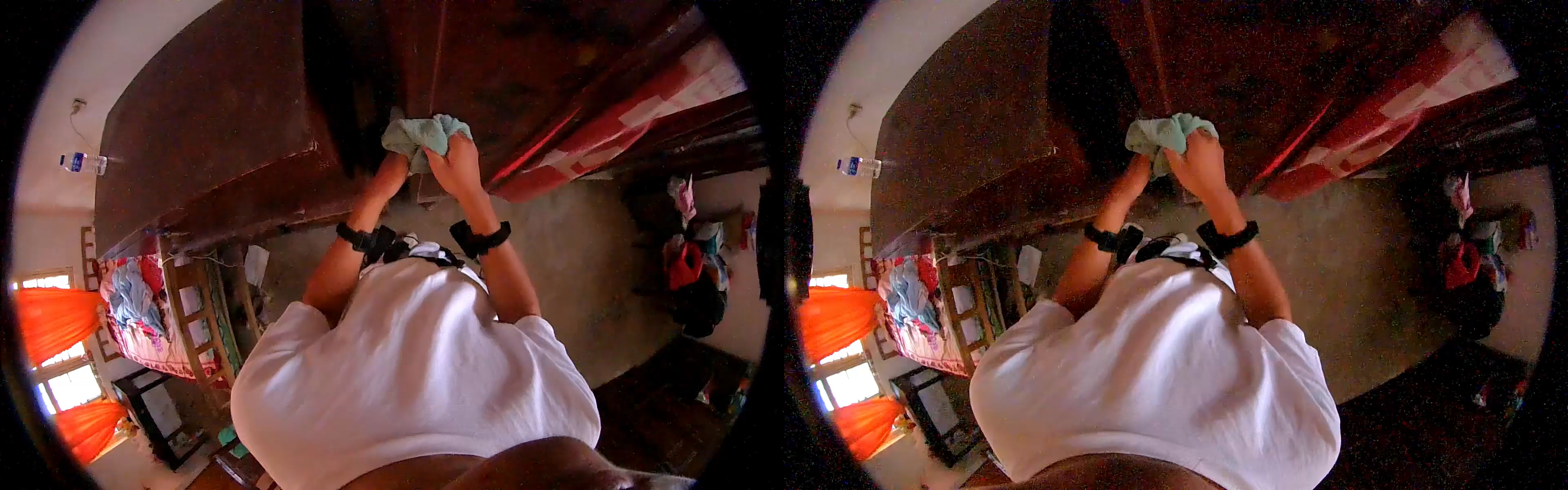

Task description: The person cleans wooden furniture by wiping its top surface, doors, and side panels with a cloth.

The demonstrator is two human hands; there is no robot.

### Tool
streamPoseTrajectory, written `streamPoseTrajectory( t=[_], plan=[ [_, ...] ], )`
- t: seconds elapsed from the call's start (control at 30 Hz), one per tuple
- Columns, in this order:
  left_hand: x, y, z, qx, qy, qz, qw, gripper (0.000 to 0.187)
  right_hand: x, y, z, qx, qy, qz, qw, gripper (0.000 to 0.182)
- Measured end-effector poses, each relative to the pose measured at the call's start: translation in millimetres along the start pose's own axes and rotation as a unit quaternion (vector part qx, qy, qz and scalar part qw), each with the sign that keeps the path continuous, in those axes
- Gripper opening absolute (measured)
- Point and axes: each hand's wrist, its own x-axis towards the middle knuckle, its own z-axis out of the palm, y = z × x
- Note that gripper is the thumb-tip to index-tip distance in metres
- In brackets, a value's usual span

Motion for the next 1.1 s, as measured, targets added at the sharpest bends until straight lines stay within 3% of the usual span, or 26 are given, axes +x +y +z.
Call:
streamPoseTrajectory(
  t=[0.03,0.1,0.17,0.23,0.27,0.33,0.37,0.47,0.57,0.63,0.67,0.77,0.8,0.87,0.97,1.1],
  plan=[
    [-9,13,0,0.133,-0.003,0.035,0.991,0.051,0,-9,-5,0.018,0.031,-0.029,0.999,0.031],
    [-13,40,-3,0.263,0.002,0.072,0.962,0.050,2,-34,-31,0.039,0.040,-0.073,0.996,0.030],
    [-18,67,-1,0.068,-0.008,0.246,0.967,0.056,6,-57,-53,0.137,0.185,-0.219,0.948,0.027],
    [-24,123,2,0.120,0.093,0.459,0.875,0.064,10,-56,-63,0.141,0.229,-0.211,0.940,0.031],
    [-24,140,2,0.119,0.099,0.460,0.874,0.064,13,-58,-72,0.093,0.246,-0.245,0.933,0.032],
    [-20,160,3,0.330,0.174,0.503,0.780,0.065,17,-54,-73,0.067,0.248,-0.237,0.937,0.032],
    [-14,156,4,0.329,0.176,0.503,0.780,0.065,18,-53,-74,0.039,0.254,-0.223,0.940,0.033],
    [1,119,11,0.246,0.157,0.446,0.846,0.066,17,-40,-57,0.027,0.228,-0.188,0.955,0.034],
    [2,69,13,0.278,0.149,0.367,0.875,0.061,14,-22,-41,0.013,0.203,-0.147,0.968,0.034],
    [-2,44,14,0.285,0.131,0.324,0.892,0.058,8,-2,-32,-0.020,0.121,-0.088,0.989,0.035],
    [-4,33,13,0.292,0.115,0.282,0.907,0.056,6,13,-22,-0.066,0.152,-0.123,0.978,0.035],
    [-10,2,9,0.322,0.114,0.245,0.907,0.056,-7,31,-10,-0.075,0.094,-0.061,0.991,0.034],
    [-10,-8,8,0.321,0.110,0.246,0.908,0.056,-11,47,0,-0.097,0.123,-0.108,0.982,0.036],
    [-12,-23,5,0.366,0.146,0.299,0.869,0.059,-25,76,20,-0.098,0.096,-0.086,0.987,0.037],
    [-23,-2,6,0.265,0.090,0.316,0.906,0.059,-21,46,4,-0.100,0.083,-0.102,0.986,0.040],
    [-35,34,29,0.238,0.147,0.405,0.871,0.058,15,2,-24,-0.027,0.173,-0.224,0.959,0.042]
  ],
)
